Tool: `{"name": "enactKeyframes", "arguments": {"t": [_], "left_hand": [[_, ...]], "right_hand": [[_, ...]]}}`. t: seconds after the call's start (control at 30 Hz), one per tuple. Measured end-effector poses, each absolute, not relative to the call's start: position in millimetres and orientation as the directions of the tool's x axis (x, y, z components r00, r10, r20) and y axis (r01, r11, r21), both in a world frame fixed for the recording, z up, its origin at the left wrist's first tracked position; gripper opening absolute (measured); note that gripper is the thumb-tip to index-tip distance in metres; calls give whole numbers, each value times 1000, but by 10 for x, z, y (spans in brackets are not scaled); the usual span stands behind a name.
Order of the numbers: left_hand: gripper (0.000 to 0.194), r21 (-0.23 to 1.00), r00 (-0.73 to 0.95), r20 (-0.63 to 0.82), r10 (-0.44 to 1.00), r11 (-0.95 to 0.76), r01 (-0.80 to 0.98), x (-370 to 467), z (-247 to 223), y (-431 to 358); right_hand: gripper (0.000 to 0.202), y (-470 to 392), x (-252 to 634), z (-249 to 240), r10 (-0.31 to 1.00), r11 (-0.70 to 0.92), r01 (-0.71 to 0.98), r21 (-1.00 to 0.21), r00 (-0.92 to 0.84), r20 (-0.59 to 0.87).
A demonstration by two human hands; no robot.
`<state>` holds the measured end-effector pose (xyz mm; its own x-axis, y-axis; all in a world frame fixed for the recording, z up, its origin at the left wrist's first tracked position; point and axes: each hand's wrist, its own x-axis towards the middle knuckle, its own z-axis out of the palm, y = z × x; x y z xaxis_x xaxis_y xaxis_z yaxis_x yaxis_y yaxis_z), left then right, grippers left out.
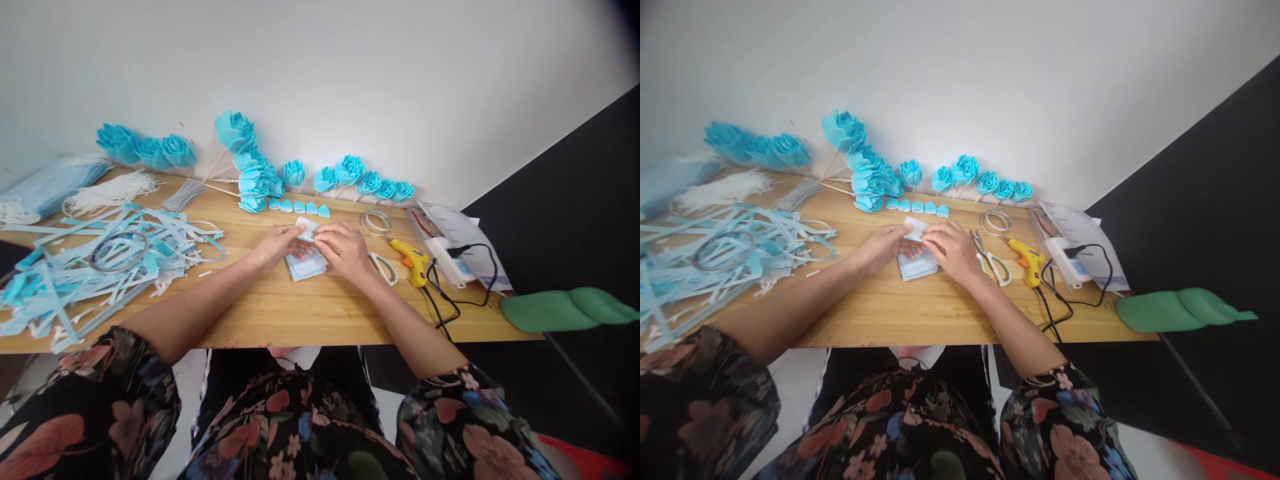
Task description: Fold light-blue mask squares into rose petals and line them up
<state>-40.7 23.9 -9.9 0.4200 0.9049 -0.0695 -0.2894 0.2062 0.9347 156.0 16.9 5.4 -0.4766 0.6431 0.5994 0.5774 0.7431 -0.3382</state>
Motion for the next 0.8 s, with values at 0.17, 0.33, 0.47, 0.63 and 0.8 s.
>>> {"name": "enactKeyframes", "arguments": {"t": [0.17,0.33,0.47,0.63,0.8], "left_hand": [[32,938,368,-29,930,152,-310,-421,-132,264],[37,929,335,51,941,78,-361,-439,-105,253],[39,939,332,73,940,48,-342,-438,-124,253],[42,963,351,93,932,6,-271,-409,-161,242],[40,981,394,93,914,-15,-195,-389,-153,218]], "right_hand": [[25,260,1616,133,686,694,584,-422,-357,634],[32,321,1652,115,831,547,495,-675,-225,509],[39,267,1684,-3,857,514,431,-742,-288,426],[31,223,1694,-79,877,479,453,-752,-291,383],[16,212,1654,-76,880,473,469,-746,-296,371]]}}
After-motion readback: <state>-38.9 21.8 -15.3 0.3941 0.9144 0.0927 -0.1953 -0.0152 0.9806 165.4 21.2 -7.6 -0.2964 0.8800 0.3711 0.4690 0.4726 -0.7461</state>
